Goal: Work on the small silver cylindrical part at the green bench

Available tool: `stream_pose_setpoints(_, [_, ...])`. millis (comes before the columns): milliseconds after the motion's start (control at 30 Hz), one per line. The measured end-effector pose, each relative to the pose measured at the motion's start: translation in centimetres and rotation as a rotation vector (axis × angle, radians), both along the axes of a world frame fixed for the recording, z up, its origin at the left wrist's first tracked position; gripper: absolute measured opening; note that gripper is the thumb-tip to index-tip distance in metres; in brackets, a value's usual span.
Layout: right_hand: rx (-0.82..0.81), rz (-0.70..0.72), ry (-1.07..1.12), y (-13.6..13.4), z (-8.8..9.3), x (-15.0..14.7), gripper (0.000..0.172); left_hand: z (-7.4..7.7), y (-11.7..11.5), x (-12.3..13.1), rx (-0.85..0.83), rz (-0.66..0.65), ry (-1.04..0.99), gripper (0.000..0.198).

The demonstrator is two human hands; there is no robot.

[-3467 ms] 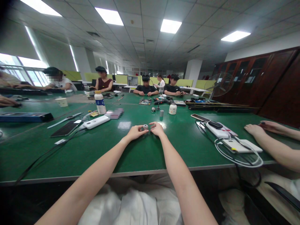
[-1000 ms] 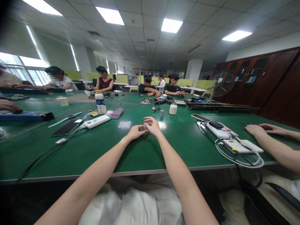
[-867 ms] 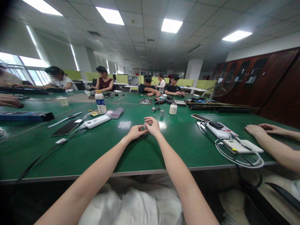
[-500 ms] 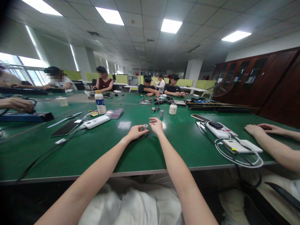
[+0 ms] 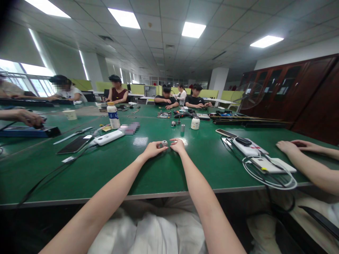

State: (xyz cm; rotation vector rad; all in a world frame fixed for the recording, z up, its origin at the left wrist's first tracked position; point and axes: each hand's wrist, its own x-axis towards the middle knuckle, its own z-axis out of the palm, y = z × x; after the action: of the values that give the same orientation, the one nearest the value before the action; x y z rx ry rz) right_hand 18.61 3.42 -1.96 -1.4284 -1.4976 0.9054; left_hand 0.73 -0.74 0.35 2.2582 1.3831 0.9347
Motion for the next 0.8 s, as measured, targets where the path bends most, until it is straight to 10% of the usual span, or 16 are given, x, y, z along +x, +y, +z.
stream_pose_setpoints(800, [-0.102,0.025,-0.32,-2.1,2.2,0.9,0.027,0.0,0.0,0.0,-0.002,0.008,0.02,0.05])
